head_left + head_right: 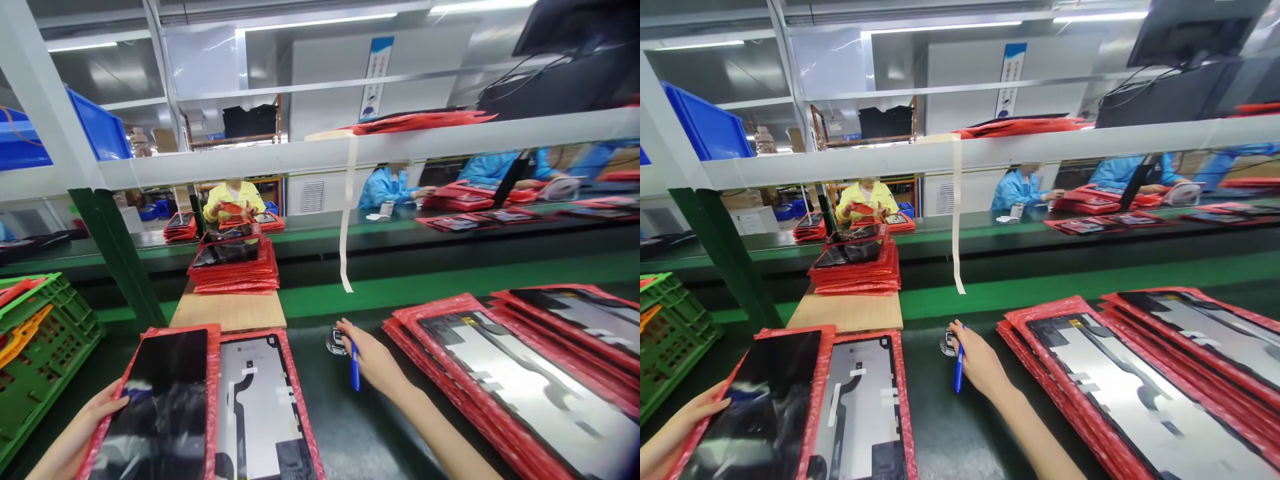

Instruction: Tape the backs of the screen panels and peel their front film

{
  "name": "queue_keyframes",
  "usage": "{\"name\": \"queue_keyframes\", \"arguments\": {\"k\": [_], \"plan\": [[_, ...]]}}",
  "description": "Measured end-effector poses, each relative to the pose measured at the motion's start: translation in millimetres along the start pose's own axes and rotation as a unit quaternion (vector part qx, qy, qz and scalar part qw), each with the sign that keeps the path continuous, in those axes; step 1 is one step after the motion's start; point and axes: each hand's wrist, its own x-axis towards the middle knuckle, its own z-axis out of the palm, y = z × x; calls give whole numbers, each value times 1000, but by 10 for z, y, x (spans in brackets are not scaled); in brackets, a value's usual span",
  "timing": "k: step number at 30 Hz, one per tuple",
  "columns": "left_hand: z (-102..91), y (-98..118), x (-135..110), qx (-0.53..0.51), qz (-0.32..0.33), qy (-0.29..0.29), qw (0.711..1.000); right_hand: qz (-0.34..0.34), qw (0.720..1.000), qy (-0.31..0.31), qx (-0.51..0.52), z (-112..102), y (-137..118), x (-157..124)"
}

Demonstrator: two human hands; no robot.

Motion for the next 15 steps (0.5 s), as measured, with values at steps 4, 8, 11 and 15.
{"name": "queue_keyframes", "arguments": {"k": [4,8,11,15], "plan": [[-119,23,29,36,-21,-17,999,-16,999,-29,-30,40,9,8],[-30,130,73,152,12,8,988,-16,998,-50,-25,25,-41,33],[48,206,112,259,114,74,956,3,999,-42,-1,-47,-168,23],[277,170,4,291,196,133,927,69,996,-20,59,-103,-593,-172]]}}
